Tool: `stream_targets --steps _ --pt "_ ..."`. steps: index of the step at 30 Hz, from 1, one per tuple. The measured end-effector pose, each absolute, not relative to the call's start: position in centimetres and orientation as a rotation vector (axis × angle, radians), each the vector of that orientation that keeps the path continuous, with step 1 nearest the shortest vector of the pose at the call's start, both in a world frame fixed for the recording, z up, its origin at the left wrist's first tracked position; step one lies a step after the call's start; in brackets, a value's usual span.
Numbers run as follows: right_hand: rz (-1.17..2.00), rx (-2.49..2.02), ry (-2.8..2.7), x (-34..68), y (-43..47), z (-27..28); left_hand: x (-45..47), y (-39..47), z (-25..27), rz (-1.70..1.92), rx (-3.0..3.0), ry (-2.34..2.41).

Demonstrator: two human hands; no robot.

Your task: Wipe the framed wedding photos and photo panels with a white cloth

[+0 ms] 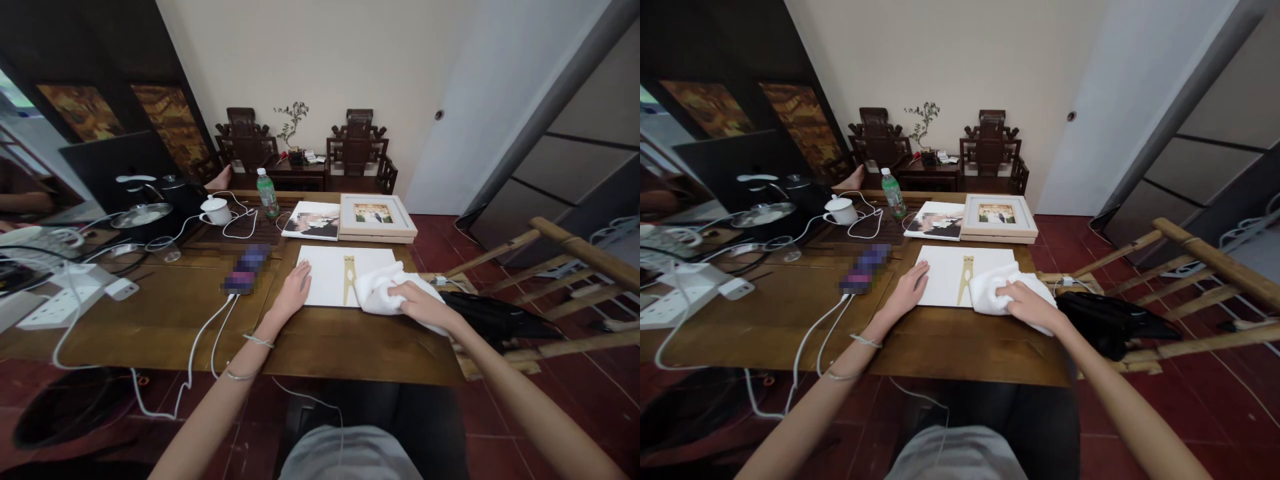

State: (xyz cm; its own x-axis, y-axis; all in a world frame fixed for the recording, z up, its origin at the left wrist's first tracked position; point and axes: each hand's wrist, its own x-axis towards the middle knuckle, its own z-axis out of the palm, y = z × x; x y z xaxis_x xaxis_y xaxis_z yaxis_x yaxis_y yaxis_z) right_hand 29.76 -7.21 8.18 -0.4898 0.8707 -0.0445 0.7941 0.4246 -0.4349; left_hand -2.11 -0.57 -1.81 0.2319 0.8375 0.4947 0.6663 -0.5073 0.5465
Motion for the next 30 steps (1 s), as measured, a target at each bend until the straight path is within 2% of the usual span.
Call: stream_targets --steps 4,9,14,19,25,30 --pt "0.631 -1.423 -2.489 30.1 -1.4 8.3 -2.2 -0.6 -1.8 1.137 2.280 1.426" --pt "0.652 -1.595 -2.324 30.1 5.6 8.9 -2.3 -0.6 -1.7 1.127 2.280 1.428" --pt "0.663 -1.646 -2.239 29.8 7.8 9.1 -2.4 -0.7 -1.5 1.102 2.293 1.432" --pt "0.621 -1.535 -2.305 30.0 4.4 8.4 -2.4 -0.8 -1.5 1.107 2.272 1.421" --pt "0.573 -1.400 -2.400 30.3 -4.8 7.5 -2.2 -0.7 -1.6 1.097 2.289 1.425" --pt "0.667 -1.358 -2.479 30.4 -9.6 7.4 -2.2 -0.6 -1.8 1.121 2.295 1.431"
